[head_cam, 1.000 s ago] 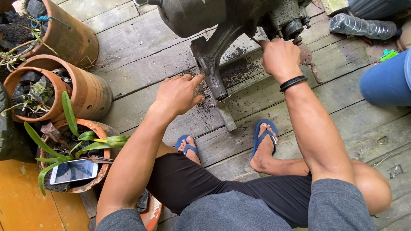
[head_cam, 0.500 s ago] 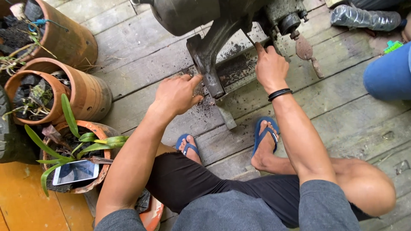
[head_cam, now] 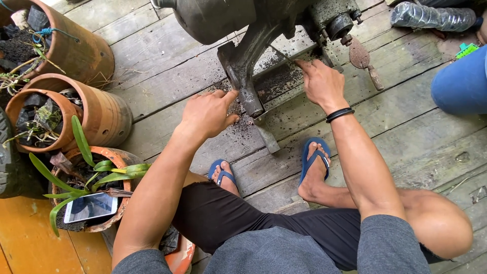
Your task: Scraping dirt and grime off a motorcycle engine block using hands and a small tool.
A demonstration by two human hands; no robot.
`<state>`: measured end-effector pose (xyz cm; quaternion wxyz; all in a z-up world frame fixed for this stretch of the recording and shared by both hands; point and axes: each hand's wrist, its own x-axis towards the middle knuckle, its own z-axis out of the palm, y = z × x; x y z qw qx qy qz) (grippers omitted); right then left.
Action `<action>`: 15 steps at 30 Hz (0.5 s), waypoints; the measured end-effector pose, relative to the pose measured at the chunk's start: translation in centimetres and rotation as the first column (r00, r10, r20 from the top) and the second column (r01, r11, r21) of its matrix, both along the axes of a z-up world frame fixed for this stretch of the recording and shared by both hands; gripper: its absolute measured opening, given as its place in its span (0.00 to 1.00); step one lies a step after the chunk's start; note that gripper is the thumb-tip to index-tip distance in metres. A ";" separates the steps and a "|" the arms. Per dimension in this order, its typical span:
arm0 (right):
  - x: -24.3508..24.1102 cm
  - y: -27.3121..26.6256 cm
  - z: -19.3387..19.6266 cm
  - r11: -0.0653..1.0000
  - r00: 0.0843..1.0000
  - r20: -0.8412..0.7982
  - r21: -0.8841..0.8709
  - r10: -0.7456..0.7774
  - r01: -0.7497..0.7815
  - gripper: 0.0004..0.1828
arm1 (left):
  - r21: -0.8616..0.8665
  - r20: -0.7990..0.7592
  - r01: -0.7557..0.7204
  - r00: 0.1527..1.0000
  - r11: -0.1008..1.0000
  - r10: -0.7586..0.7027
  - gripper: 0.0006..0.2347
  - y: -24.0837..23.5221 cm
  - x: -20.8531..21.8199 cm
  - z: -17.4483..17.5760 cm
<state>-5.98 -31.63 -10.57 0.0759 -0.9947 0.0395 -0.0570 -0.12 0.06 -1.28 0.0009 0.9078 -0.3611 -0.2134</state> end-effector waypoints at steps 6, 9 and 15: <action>0.3 0.7 -0.2 0.991 0.993 -0.034 0.081 -0.109 0.111 0.22 | 0.003 -0.010 -0.008 1.000 1.000 0.008 0.26 0.5 0.1 0.5; 0.2 0.9 -0.4 0.980 0.994 -0.109 0.193 -0.031 0.052 0.22 | 0.000 -0.010 -0.004 1.000 1.000 0.004 0.26 0.6 0.2 0.3; 0.5 0.0 -2.2 0.980 0.995 -0.097 0.197 -0.009 0.028 0.20 | 0.009 0.008 0.004 1.000 1.000 -0.004 0.26 0.3 0.0 -0.2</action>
